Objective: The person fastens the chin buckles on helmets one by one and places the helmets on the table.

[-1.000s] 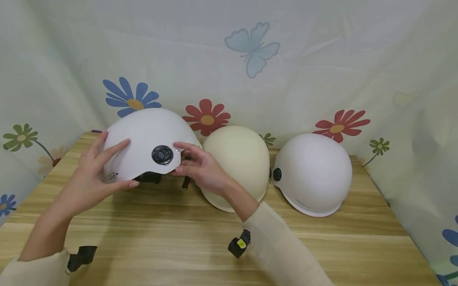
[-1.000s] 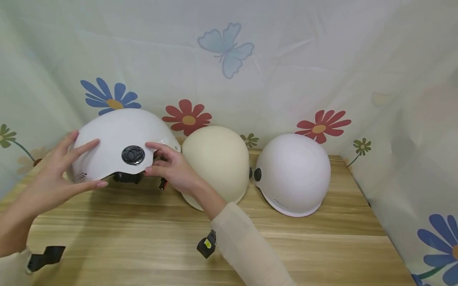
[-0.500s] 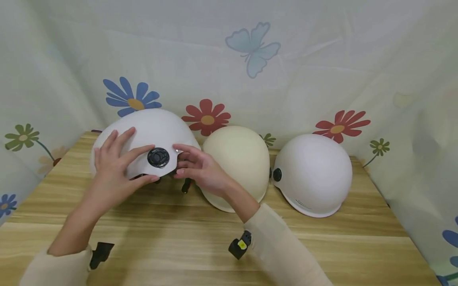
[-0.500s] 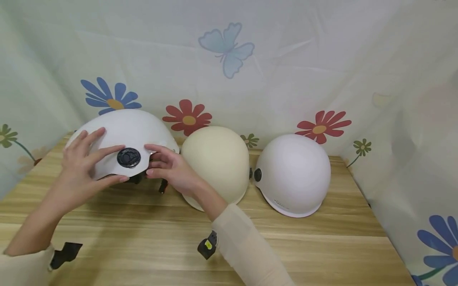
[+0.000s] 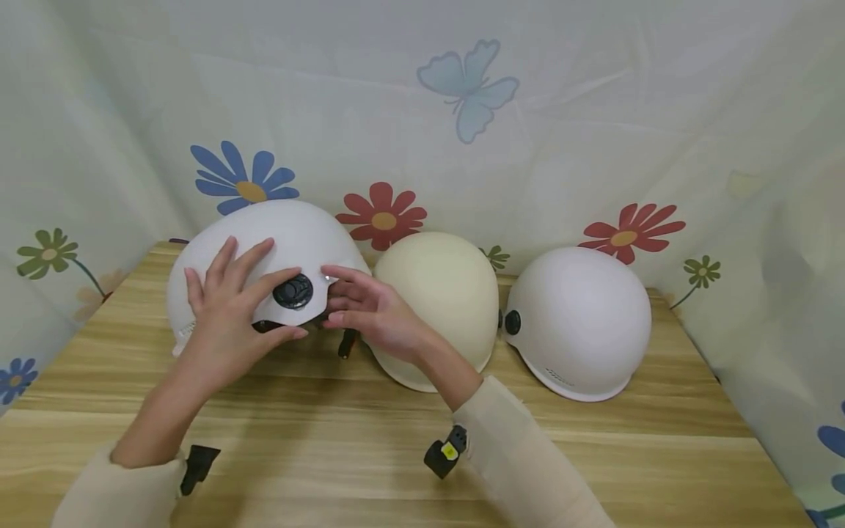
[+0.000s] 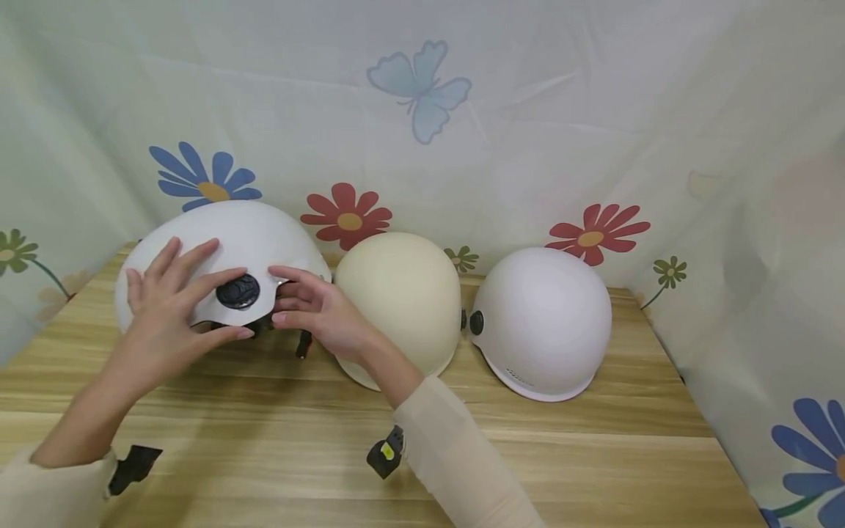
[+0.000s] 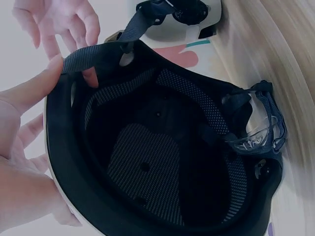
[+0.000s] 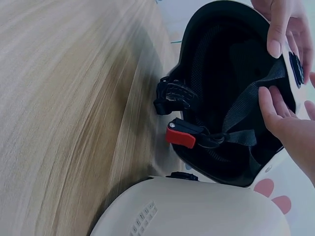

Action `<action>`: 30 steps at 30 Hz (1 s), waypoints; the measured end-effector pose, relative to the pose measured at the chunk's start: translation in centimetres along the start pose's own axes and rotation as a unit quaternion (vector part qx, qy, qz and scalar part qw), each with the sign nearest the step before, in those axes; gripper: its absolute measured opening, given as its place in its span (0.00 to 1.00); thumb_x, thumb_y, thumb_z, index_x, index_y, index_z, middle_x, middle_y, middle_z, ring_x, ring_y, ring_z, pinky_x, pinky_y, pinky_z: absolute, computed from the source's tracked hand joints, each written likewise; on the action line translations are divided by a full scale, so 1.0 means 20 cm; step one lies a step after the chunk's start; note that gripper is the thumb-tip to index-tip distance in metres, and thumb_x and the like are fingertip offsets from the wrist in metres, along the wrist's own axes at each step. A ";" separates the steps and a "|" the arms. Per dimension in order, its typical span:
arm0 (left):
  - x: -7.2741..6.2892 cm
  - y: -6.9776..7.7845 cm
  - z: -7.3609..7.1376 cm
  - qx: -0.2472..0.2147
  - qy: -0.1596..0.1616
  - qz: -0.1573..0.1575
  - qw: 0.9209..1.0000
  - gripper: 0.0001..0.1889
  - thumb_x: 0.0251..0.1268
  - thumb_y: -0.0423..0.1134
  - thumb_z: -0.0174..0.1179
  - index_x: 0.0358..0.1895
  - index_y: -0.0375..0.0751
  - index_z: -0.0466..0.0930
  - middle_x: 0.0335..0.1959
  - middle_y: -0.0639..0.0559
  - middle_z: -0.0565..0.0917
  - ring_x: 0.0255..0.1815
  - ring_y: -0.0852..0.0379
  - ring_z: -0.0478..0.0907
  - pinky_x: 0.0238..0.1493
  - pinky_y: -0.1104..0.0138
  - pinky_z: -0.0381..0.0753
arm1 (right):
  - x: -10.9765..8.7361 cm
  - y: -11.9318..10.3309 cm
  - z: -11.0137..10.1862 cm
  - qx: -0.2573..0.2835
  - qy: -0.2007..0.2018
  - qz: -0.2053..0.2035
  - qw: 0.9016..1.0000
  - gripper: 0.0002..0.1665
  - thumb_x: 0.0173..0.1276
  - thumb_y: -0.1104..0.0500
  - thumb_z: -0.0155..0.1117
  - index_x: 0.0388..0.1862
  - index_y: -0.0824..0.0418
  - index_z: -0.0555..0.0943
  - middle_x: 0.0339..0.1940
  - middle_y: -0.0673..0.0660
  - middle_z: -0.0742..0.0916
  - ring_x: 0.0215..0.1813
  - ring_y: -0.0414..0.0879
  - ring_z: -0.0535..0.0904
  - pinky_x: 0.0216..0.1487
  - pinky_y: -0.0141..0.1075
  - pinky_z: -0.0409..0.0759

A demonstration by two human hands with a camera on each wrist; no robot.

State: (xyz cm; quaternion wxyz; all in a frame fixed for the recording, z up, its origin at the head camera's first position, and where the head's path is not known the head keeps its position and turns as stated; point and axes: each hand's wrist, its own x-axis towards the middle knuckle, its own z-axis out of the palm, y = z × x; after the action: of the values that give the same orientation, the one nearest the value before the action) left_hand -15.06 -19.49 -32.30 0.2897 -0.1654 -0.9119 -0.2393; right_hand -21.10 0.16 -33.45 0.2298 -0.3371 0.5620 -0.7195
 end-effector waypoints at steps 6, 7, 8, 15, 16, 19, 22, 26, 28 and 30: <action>0.00 0.00 0.00 -0.001 0.011 0.015 1.000 0.34 0.32 0.37 0.77 0.52 0.41 0.76 0.64 0.39 0.62 0.70 0.39 0.40 0.58 0.37 0.24 | 0.00 0.01 0.00 -0.002 0.001 0.010 1.000 0.33 0.63 0.78 0.48 0.68 0.67 0.58 0.55 0.63 0.72 0.51 0.46 0.73 0.55 0.41 0.73; 0.00 0.00 0.00 -0.002 0.014 0.018 1.000 0.34 0.32 0.37 0.77 0.52 0.41 0.76 0.63 0.40 0.63 0.70 0.39 0.40 0.58 0.37 0.24 | 0.00 0.01 0.00 -0.001 0.001 0.010 1.000 0.33 0.64 0.78 0.48 0.68 0.67 0.58 0.56 0.63 0.71 0.51 0.46 0.73 0.55 0.41 0.72; 0.00 -0.01 0.00 -0.004 0.016 0.021 1.000 0.34 0.31 0.36 0.77 0.52 0.42 0.76 0.63 0.40 0.64 0.70 0.39 0.41 0.58 0.37 0.24 | -0.01 0.01 0.00 -0.001 0.000 0.010 1.000 0.33 0.64 0.78 0.47 0.68 0.68 0.58 0.56 0.63 0.71 0.51 0.47 0.72 0.55 0.42 0.72; -0.01 -0.02 -0.02 -0.016 0.030 0.030 0.999 0.35 0.30 0.36 0.77 0.52 0.41 0.76 0.58 0.41 0.71 0.70 0.40 0.43 0.59 0.37 0.24 | -0.03 0.00 -0.04 -0.015 0.008 -0.001 1.000 0.32 0.64 0.77 0.48 0.67 0.67 0.58 0.59 0.69 0.69 0.57 0.59 0.69 0.55 0.47 0.72; -0.01 -0.02 -0.02 -0.018 0.032 0.030 0.999 0.35 0.30 0.36 0.76 0.52 0.40 0.76 0.57 0.41 0.71 0.70 0.40 0.43 0.59 0.37 0.24 | -0.03 0.00 -0.05 -0.014 0.010 -0.001 1.000 0.32 0.64 0.77 0.48 0.67 0.67 0.58 0.60 0.70 0.68 0.58 0.61 0.69 0.55 0.47 0.71; -0.01 -0.03 -0.03 -0.029 0.036 0.025 0.999 0.34 0.32 0.35 0.75 0.52 0.39 0.76 0.54 0.42 0.73 0.70 0.41 0.44 0.59 0.39 0.23 | -0.04 0.01 -0.08 -0.011 0.018 -0.001 1.000 0.31 0.64 0.76 0.47 0.67 0.68 0.58 0.61 0.72 0.67 0.59 0.64 0.67 0.55 0.50 0.70; -0.01 -0.03 -0.04 -0.035 0.037 0.019 0.999 0.33 0.33 0.34 0.74 0.53 0.37 0.76 0.54 0.42 0.73 0.69 0.42 0.47 0.60 0.40 0.24 | -0.05 0.02 -0.10 -0.008 0.029 0.010 1.000 0.31 0.65 0.76 0.46 0.67 0.68 0.58 0.61 0.72 0.68 0.59 0.66 0.66 0.56 0.53 0.68; 0.00 -0.03 -0.04 -0.031 0.027 0.023 0.999 0.33 0.36 0.33 0.73 0.54 0.36 0.74 0.54 0.41 0.72 0.67 0.40 0.51 0.62 0.41 0.29 | -0.05 0.03 -0.11 -0.012 0.043 0.024 0.999 0.29 0.67 0.75 0.45 0.67 0.68 0.58 0.61 0.73 0.68 0.59 0.68 0.65 0.56 0.56 0.67; 0.00 -0.03 -0.03 -0.023 0.022 0.029 0.999 0.33 0.36 0.33 0.73 0.54 0.36 0.74 0.54 0.40 0.72 0.65 0.40 0.53 0.61 0.41 0.33 | -0.05 0.03 -0.11 -0.021 0.049 0.030 0.998 0.28 0.67 0.74 0.45 0.66 0.68 0.59 0.60 0.73 0.69 0.58 0.66 0.68 0.55 0.55 0.68; 0.00 -0.03 -0.03 -0.017 0.020 0.035 0.999 0.33 0.37 0.34 0.73 0.54 0.36 0.74 0.54 0.40 0.71 0.63 0.39 0.54 0.61 0.41 0.36 | -0.05 0.03 -0.11 -0.027 0.056 0.036 0.997 0.27 0.68 0.74 0.45 0.65 0.68 0.60 0.59 0.73 0.70 0.55 0.61 0.73 0.55 0.53 0.70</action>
State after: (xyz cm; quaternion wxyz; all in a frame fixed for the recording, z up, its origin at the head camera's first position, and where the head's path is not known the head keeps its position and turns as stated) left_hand -14.97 -20.28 -32.04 0.3129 -0.1968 -0.8956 -0.2474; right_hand -22.15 2.18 -34.59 0.2140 -0.2821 0.6052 -0.7130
